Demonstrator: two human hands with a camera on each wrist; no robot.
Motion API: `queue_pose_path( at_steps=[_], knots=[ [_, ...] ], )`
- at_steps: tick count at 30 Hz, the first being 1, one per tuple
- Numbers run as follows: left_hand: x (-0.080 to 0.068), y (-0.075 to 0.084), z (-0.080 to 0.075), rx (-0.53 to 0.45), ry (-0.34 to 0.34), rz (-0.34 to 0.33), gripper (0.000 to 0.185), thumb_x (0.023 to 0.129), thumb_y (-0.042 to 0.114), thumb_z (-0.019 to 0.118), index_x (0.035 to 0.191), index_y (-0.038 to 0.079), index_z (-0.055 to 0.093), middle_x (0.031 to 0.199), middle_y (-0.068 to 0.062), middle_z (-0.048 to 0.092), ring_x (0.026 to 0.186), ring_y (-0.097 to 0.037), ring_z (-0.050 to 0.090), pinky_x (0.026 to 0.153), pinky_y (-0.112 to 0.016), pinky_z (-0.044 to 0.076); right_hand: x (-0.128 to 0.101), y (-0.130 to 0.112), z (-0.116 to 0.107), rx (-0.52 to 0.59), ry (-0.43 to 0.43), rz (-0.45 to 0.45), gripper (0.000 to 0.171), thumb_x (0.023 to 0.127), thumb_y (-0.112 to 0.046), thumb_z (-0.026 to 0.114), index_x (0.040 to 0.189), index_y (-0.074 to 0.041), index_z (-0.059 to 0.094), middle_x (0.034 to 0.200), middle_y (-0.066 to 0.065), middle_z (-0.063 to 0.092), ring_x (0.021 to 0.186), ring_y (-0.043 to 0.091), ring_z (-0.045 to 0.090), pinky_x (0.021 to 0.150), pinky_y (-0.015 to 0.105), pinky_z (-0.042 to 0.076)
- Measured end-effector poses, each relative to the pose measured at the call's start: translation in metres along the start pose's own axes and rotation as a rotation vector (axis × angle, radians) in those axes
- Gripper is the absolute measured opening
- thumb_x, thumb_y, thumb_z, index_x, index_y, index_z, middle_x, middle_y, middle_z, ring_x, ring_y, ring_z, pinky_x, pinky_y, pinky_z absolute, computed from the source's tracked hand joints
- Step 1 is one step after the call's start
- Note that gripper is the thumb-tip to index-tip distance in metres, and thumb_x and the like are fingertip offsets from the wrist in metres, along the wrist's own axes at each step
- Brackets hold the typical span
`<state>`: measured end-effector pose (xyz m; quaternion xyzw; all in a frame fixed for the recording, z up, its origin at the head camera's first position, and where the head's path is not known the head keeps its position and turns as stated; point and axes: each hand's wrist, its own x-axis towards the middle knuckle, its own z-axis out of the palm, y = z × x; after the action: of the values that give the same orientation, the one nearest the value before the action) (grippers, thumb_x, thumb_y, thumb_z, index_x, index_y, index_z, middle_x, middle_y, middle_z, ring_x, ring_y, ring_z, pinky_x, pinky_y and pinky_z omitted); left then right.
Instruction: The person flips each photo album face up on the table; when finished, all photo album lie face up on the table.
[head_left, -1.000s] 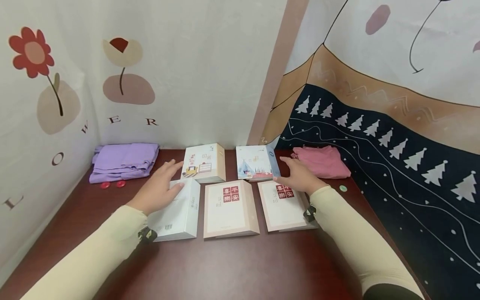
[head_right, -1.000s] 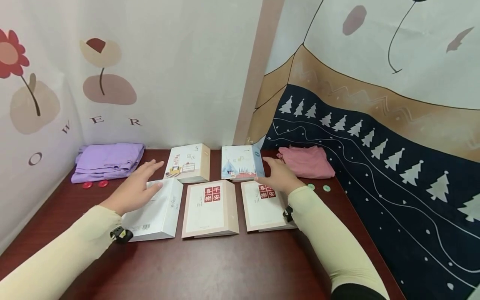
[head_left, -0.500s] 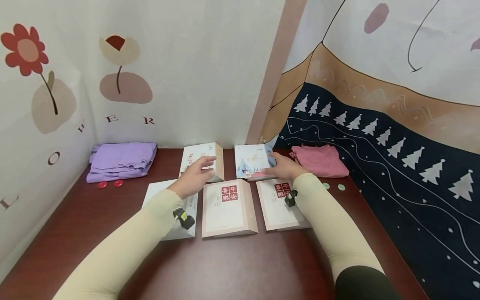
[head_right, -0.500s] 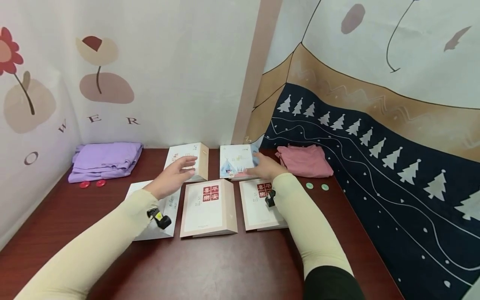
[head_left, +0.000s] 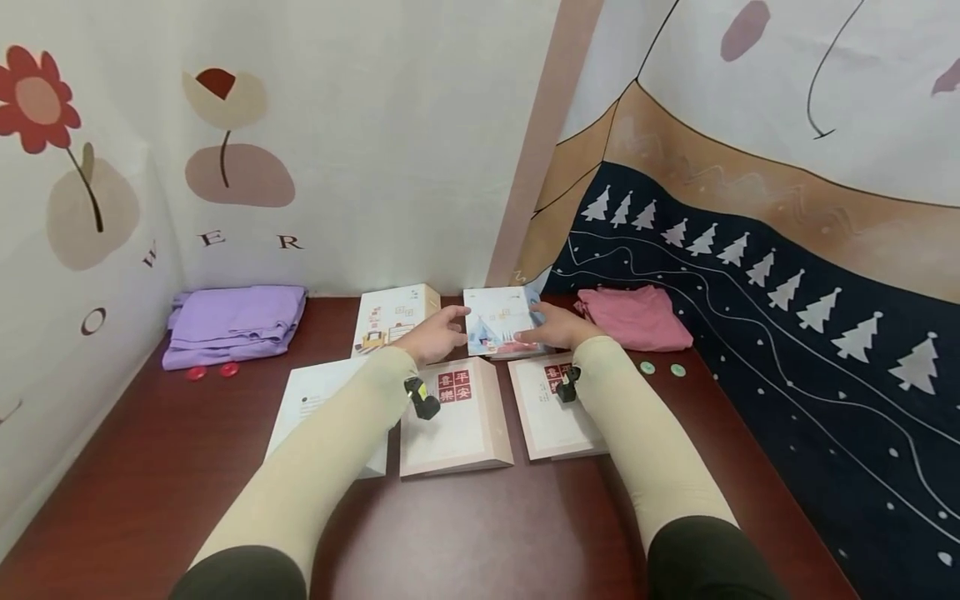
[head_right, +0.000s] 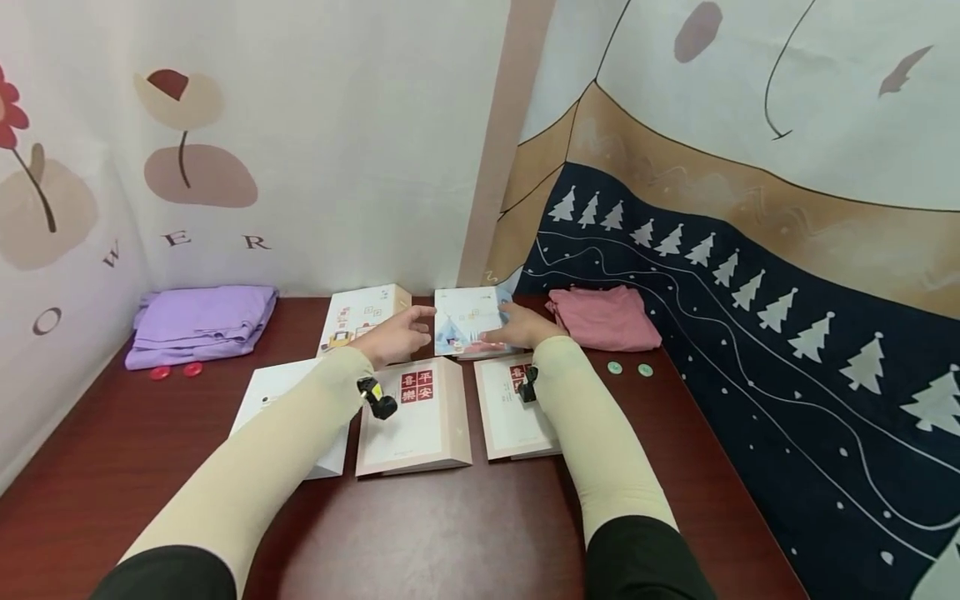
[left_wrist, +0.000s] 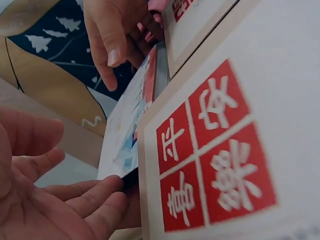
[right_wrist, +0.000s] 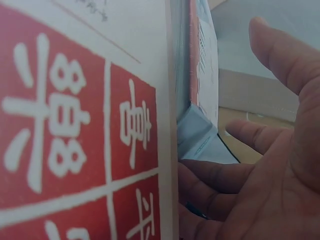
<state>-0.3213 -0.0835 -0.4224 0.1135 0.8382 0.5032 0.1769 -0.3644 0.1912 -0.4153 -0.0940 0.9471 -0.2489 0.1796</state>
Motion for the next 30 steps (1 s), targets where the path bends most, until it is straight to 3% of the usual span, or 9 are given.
queue_pose_path(
  at_steps=[5,8,13,18,21,24,27,30],
  knots=[
    [0.011,0.003,0.002,0.084,-0.007,-0.048,0.067,0.106,0.012,0.053,0.167,0.011,0.026,0.166,-0.023,0.035,0.151,-0.039,0.039,0.124,-0.057,0.033,0.002,-0.002,0.0,-0.001,0.004,0.029,0.091,0.096,-0.051,0.071,0.167,-0.01,0.03,0.172,0.016,0.028,0.157,0.035,0.029,0.129,0.056,0.023],
    [0.013,0.004,0.005,0.071,0.004,-0.068,0.07,0.105,0.01,0.053,0.168,0.01,0.023,0.168,-0.022,0.033,0.144,-0.039,0.046,0.122,-0.054,0.037,0.003,-0.004,0.0,0.002,0.007,0.04,0.092,0.096,-0.052,0.072,0.167,-0.011,0.031,0.172,0.016,0.029,0.156,0.035,0.03,0.129,0.056,0.024],
    [0.017,-0.001,0.011,-0.061,0.032,-0.092,0.074,0.104,0.003,0.052,0.169,0.011,0.017,0.162,-0.024,0.037,0.113,-0.03,0.062,0.102,-0.04,0.054,0.006,-0.001,0.001,0.0,0.019,0.037,0.09,0.094,-0.05,0.074,0.165,-0.011,0.033,0.17,0.016,0.033,0.152,0.034,0.036,0.128,0.055,0.028],
    [0.02,-0.004,0.014,-0.086,0.047,-0.092,0.079,0.1,-0.001,0.053,0.169,0.012,0.017,0.131,-0.024,0.054,0.092,-0.022,0.059,0.082,-0.029,0.055,0.008,0.001,0.0,-0.002,0.026,-0.003,0.088,0.093,-0.043,0.077,0.164,-0.013,0.035,0.169,0.017,0.035,0.153,0.035,0.036,0.128,0.055,0.028],
    [0.021,-0.005,0.014,-0.068,0.045,-0.097,0.081,0.099,0.0,0.054,0.17,0.012,0.016,0.119,-0.023,0.059,0.092,-0.022,0.06,0.078,-0.028,0.053,0.011,0.003,0.0,0.011,0.011,-0.033,0.084,0.094,-0.04,0.075,0.165,-0.016,0.036,0.169,0.016,0.035,0.153,0.034,0.036,0.128,0.054,0.027],
    [0.021,-0.004,0.015,-0.065,0.037,-0.094,0.081,0.099,0.002,0.055,0.17,0.012,0.016,0.128,-0.022,0.058,0.101,-0.025,0.062,0.082,-0.03,0.054,0.012,0.004,-0.001,0.051,0.007,-0.03,0.077,0.097,-0.032,0.074,0.164,-0.018,0.039,0.167,0.016,0.038,0.145,0.033,0.043,0.125,0.051,0.033],
    [0.02,-0.003,0.015,-0.103,0.032,-0.09,0.081,0.099,0.0,0.053,0.17,0.012,0.015,0.138,-0.026,0.055,0.106,-0.028,0.063,0.09,-0.034,0.055,0.013,0.003,-0.003,0.105,-0.001,-0.011,0.071,0.099,-0.02,0.072,0.163,-0.018,0.041,0.16,0.019,0.044,0.128,0.032,0.054,0.112,0.046,0.046],
    [0.02,-0.003,0.015,-0.148,0.041,-0.098,0.081,0.098,-0.003,0.05,0.17,0.013,0.015,0.142,-0.025,0.055,0.105,-0.026,0.063,0.093,-0.034,0.055,0.013,0.001,-0.004,0.139,-0.001,0.005,0.07,0.099,-0.012,0.071,0.162,-0.017,0.043,0.152,0.02,0.049,0.116,0.03,0.059,0.098,0.038,0.051]
  ],
)
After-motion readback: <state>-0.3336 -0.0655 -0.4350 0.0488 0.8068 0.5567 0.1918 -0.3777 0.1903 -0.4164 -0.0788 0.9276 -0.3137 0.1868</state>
